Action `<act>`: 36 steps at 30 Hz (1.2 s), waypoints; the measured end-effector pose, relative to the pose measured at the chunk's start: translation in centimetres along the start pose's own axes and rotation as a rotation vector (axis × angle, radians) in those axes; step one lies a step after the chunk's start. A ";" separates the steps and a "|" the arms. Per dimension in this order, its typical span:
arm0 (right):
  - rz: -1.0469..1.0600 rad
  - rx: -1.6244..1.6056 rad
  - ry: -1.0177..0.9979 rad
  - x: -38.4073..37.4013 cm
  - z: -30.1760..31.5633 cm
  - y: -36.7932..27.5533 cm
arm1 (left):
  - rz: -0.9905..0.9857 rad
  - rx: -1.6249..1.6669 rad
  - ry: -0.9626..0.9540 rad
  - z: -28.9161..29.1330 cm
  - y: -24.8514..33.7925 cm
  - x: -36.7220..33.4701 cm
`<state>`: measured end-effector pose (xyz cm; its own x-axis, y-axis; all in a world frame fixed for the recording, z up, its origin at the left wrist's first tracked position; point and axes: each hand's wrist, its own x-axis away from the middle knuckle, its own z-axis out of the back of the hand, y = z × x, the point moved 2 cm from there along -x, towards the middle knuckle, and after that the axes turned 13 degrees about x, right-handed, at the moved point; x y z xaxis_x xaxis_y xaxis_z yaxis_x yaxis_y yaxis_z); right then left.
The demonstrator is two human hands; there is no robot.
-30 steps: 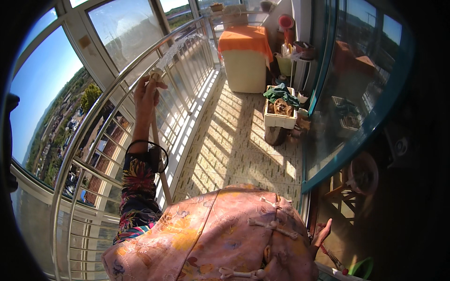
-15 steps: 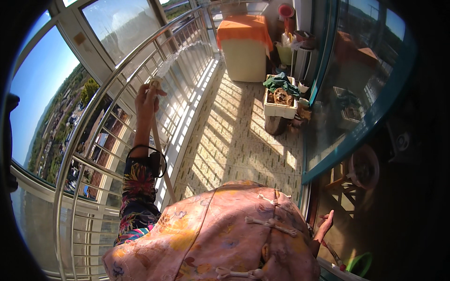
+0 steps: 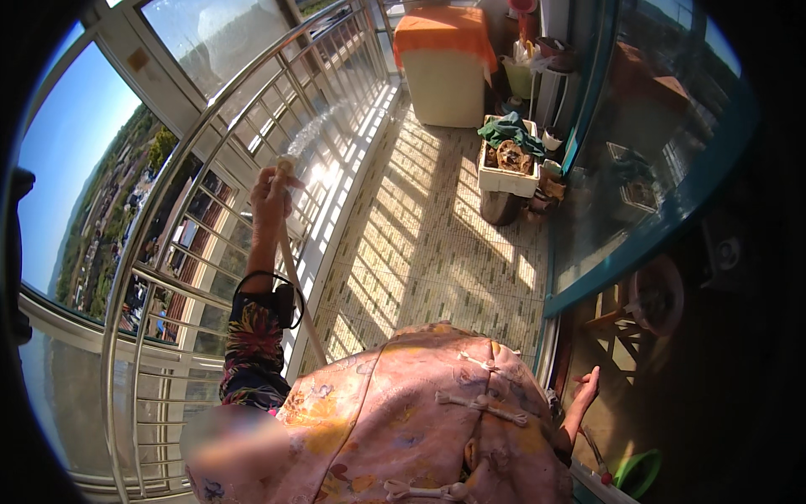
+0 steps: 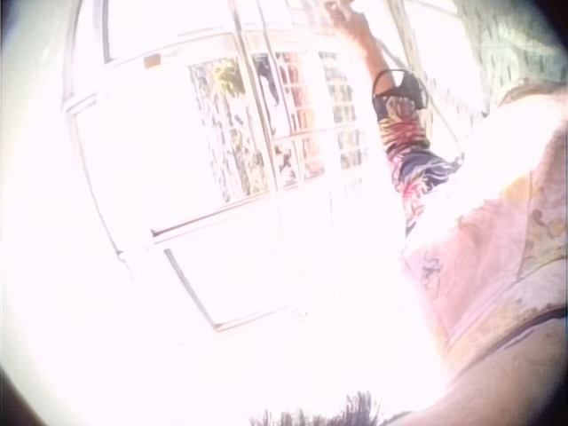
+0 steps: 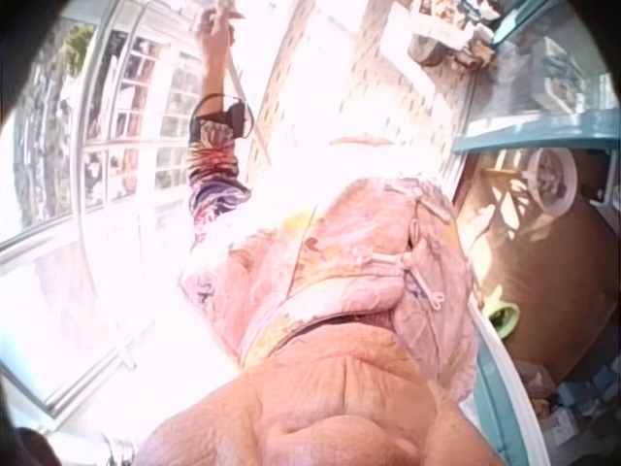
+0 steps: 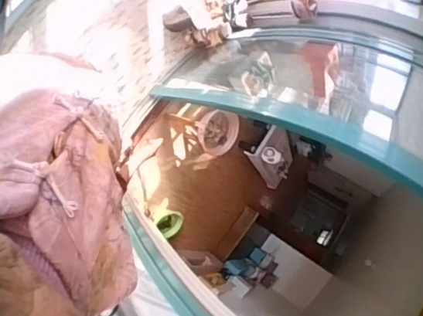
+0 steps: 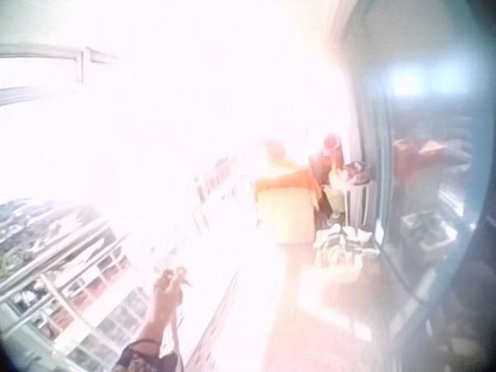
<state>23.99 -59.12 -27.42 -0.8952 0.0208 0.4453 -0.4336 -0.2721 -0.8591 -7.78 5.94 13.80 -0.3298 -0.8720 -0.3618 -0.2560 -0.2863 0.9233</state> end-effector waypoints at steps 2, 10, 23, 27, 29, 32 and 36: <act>-0.030 0.021 -0.011 0.0 -0.3 -0.2 | 0.009 -0.024 0.014 0.6 -0.3 0.5; -0.034 0.047 -0.005 0.3 -1.8 -2.0 | 0.164 -0.201 0.121 2.7 -1.6 2.4; 0.022 0.154 -0.052 0.4 -2.2 -2.6 | 0.199 -0.044 -0.016 0.1 -0.7 4.5; 0.028 0.100 -0.048 2.1 -0.6 -2.7 | 0.144 0.118 -0.131 -1.5 -0.4 4.4; -0.016 0.100 -0.035 2.9 0.6 -2.4 | 0.133 0.182 -0.185 -2.1 -0.5 4.2; 0.016 0.075 0.010 4.3 1.3 -1.7 | 0.137 0.239 -0.217 -2.9 -0.5 3.7; -0.033 0.054 0.069 6.5 0.4 -0.6 | 0.201 0.291 -0.187 -3.6 -0.9 3.6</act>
<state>18.53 -59.24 -23.90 -0.8863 0.0960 0.4531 -0.4584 -0.3220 -0.8284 -5.47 1.63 12.17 -0.5525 -0.8040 -0.2200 -0.4075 0.0304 0.9127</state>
